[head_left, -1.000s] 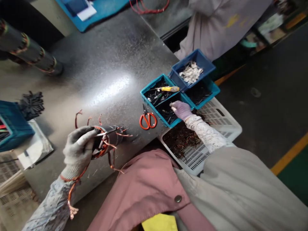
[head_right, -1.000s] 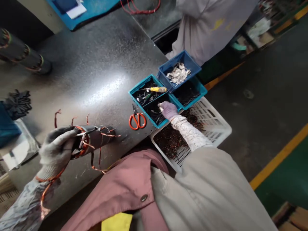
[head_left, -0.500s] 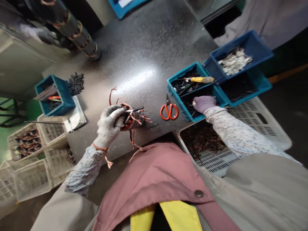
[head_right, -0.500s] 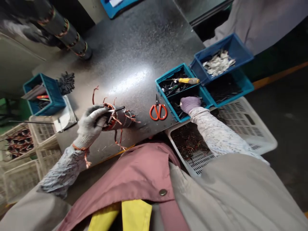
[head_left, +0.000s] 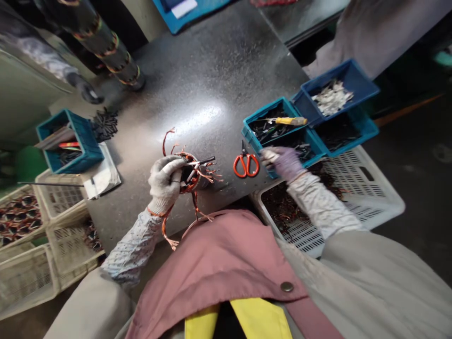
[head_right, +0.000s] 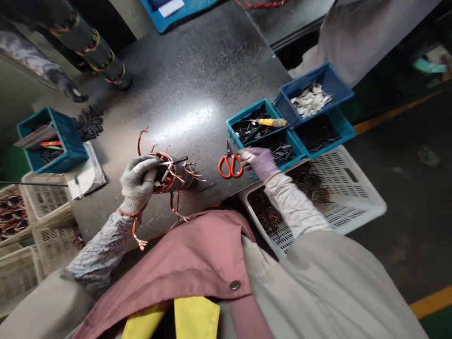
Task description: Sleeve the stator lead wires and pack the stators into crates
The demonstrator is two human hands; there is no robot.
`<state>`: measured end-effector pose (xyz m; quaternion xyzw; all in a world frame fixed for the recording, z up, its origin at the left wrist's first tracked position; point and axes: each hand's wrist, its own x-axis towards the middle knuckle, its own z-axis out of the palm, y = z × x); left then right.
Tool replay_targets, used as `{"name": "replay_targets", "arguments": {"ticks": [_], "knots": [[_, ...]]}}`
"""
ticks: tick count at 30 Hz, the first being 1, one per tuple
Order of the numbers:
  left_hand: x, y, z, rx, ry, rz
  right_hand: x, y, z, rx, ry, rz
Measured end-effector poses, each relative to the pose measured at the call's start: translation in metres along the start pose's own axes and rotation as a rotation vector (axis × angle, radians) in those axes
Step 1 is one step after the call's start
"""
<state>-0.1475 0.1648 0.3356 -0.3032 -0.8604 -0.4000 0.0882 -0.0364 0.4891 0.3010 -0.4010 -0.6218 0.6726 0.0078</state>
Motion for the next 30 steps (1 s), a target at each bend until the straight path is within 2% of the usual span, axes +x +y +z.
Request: {"name": "replay_targets", "arguments": {"ticks": [2, 4, 7, 12, 15, 17, 21, 23, 25, 30], "knots": [[0.000, 0.000, 0.001, -0.004, 0.003, -0.010, -0.016, 0.007, 0.045, 0.166, -0.126, 0.121], [-0.001, 0.000, 0.000, -0.007, -0.009, -0.020, -0.023, 0.014, 0.081, 0.236, -0.231, 0.205], [-0.001, 0.002, -0.001, -0.013, -0.029, -0.035, -0.019, 0.022, 0.107, 0.272, -0.280, 0.252], [-0.001, 0.004, 0.000, -0.030, -0.022, -0.038, -0.009, 0.027, 0.109, 0.199, -0.309, 0.224], [-0.001, 0.003, 0.000, -0.031, -0.017, -0.050, -0.012, 0.024, 0.109, 0.069, -0.320, 0.129], [-0.001, 0.004, 0.000, -0.023, -0.024, -0.065, -0.013, 0.019, 0.109, -0.106, -0.325, 0.009], [-0.001, 0.005, -0.001, -0.013, -0.032, -0.071, -0.009, 0.005, 0.111, -0.538, -0.310, -0.391], [-0.001, 0.005, 0.000, -0.001, -0.034, -0.070, -0.006, 0.002, 0.109, -0.671, -0.339, -0.491], [-0.001, 0.005, 0.000, -0.005, -0.032, -0.060, -0.003, 0.003, 0.104, -0.662, -0.380, -0.461], [-0.001, 0.004, 0.000, -0.050, -0.009, -0.019, 0.006, 0.010, 0.088, -0.418, -0.508, -0.204]]}}
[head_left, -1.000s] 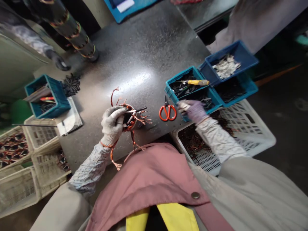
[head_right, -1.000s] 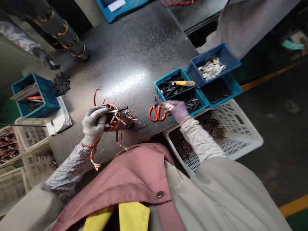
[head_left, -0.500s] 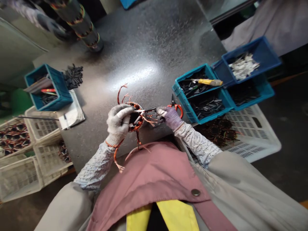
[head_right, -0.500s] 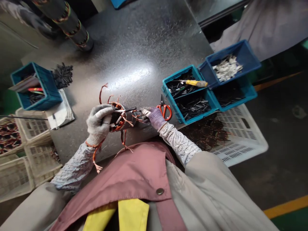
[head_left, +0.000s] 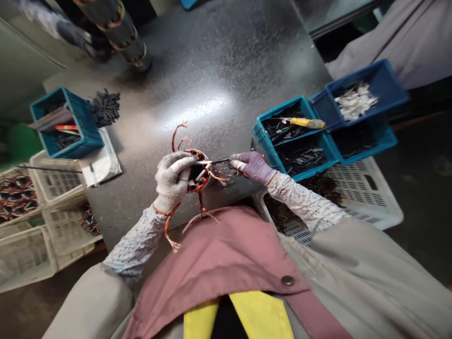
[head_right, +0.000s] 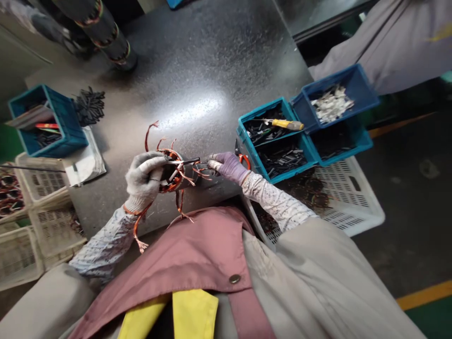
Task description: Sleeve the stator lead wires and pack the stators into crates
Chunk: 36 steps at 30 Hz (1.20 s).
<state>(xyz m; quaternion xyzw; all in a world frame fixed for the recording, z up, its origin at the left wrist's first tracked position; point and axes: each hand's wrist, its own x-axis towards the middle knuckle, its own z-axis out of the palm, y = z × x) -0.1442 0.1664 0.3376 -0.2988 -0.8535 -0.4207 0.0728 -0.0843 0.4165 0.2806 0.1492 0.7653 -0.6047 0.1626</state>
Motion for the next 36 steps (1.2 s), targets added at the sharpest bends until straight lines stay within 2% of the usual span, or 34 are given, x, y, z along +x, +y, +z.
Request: {"name": "replay_targets", "arguments": {"ticks": [2, 4, 8, 11, 14, 16, 19, 21, 24, 28, 31, 33, 36], "knots": [[0.000, 0.001, 0.000, 0.002, -0.005, -0.015, 0.003, 0.002, -0.002, 0.031, -0.054, 0.031], [0.000, 0.003, -0.001, 0.002, -0.013, -0.028, 0.007, 0.001, -0.001, -0.031, -0.073, 0.010], [0.000, 0.005, -0.002, 0.025, -0.014, -0.034, 0.009, -0.013, 0.007, -0.460, -0.076, -0.194], [0.001, 0.005, -0.003, 0.069, -0.023, -0.060, 0.014, -0.036, 0.014, -0.785, -0.191, -0.270], [0.001, 0.006, -0.003, 0.100, -0.028, -0.063, 0.029, -0.059, 0.015, -0.951, -0.319, -0.281], [0.001, 0.007, -0.003, 0.095, -0.023, -0.045, 0.043, -0.065, 0.012, -0.860, -0.447, -0.198], [0.002, 0.007, -0.003, 0.090, -0.031, -0.040, 0.055, -0.058, 0.004, -0.466, -0.620, 0.034], [0.002, 0.007, -0.004, 0.094, -0.044, -0.055, 0.051, -0.046, -0.002, -0.199, -0.604, 0.125], [0.002, 0.006, -0.004, 0.056, -0.049, -0.047, 0.028, -0.033, -0.011, 0.027, -0.460, 0.173], [0.002, 0.007, -0.004, 0.024, -0.044, -0.033, 0.004, -0.035, -0.008, 0.067, -0.230, 0.240], [0.002, 0.007, -0.004, 0.026, -0.032, -0.022, 0.005, -0.042, 0.001, 0.020, -0.152, 0.193], [0.002, 0.007, -0.004, 0.038, -0.042, -0.025, 0.011, -0.044, 0.002, 0.025, -0.203, 0.188], [0.002, 0.006, -0.004, 0.075, -0.068, -0.051, 0.019, -0.044, -0.004, 0.096, -0.387, 0.331]]}}
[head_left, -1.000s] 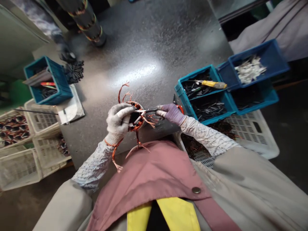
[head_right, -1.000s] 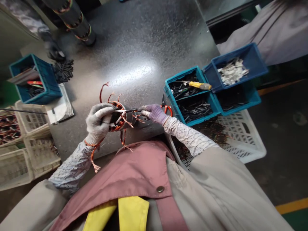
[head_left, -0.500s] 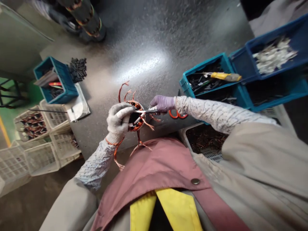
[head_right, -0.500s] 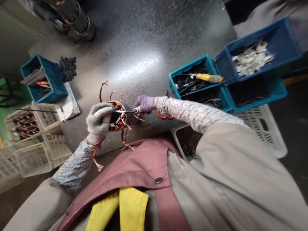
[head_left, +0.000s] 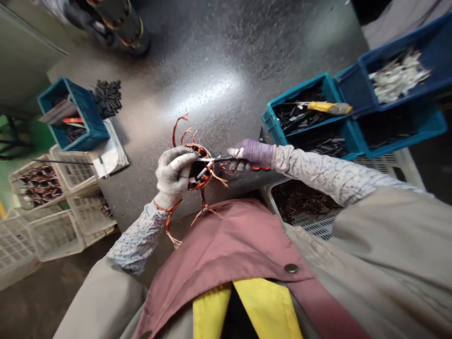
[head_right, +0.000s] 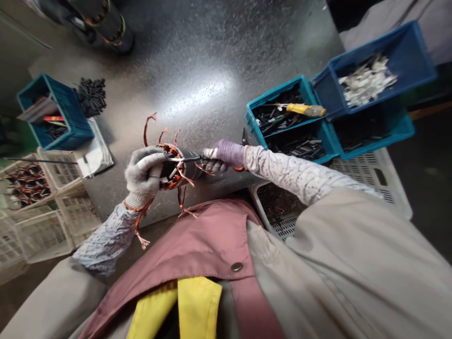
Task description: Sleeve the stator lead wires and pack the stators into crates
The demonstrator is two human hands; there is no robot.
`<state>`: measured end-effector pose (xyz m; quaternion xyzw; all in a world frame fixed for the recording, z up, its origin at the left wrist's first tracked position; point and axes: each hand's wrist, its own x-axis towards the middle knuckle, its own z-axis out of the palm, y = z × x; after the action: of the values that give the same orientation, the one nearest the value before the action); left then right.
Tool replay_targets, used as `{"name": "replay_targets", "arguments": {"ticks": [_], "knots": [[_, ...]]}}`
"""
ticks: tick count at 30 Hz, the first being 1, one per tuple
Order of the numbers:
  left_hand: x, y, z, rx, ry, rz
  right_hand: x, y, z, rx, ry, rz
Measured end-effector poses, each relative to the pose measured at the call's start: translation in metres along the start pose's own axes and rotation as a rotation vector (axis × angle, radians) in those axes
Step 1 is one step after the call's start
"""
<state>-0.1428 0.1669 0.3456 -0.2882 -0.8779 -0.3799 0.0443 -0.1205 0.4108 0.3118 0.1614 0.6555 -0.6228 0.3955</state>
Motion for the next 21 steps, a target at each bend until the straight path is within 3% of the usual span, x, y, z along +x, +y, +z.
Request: {"name": "replay_targets", "arguments": {"ticks": [2, 8, 11, 14, 16, 19, 21], "knots": [[0.000, -0.001, 0.000, 0.004, 0.004, -0.001, 0.001, -0.002, -0.003, -0.054, -0.067, 0.042], [-0.001, 0.000, 0.004, 0.041, 0.005, -0.010, 0.003, -0.021, 0.014, -1.027, 0.065, -0.222], [-0.001, 0.001, 0.004, 0.066, 0.006, -0.020, 0.004, -0.023, 0.022, -1.231, 0.057, -0.311], [-0.001, 0.001, 0.003, 0.046, 0.005, 0.010, 0.003, -0.013, 0.016, -1.122, 0.105, -0.374], [-0.001, 0.000, 0.002, 0.037, -0.001, 0.013, 0.003, -0.005, 0.005, -0.831, 0.071, -0.374], [-0.001, -0.001, 0.001, 0.055, -0.021, -0.024, 0.004, 0.002, -0.008, -0.379, -0.083, -0.255], [-0.002, -0.001, 0.001, 0.056, -0.026, -0.042, 0.006, 0.000, -0.007, -0.308, -0.116, -0.167]]}}
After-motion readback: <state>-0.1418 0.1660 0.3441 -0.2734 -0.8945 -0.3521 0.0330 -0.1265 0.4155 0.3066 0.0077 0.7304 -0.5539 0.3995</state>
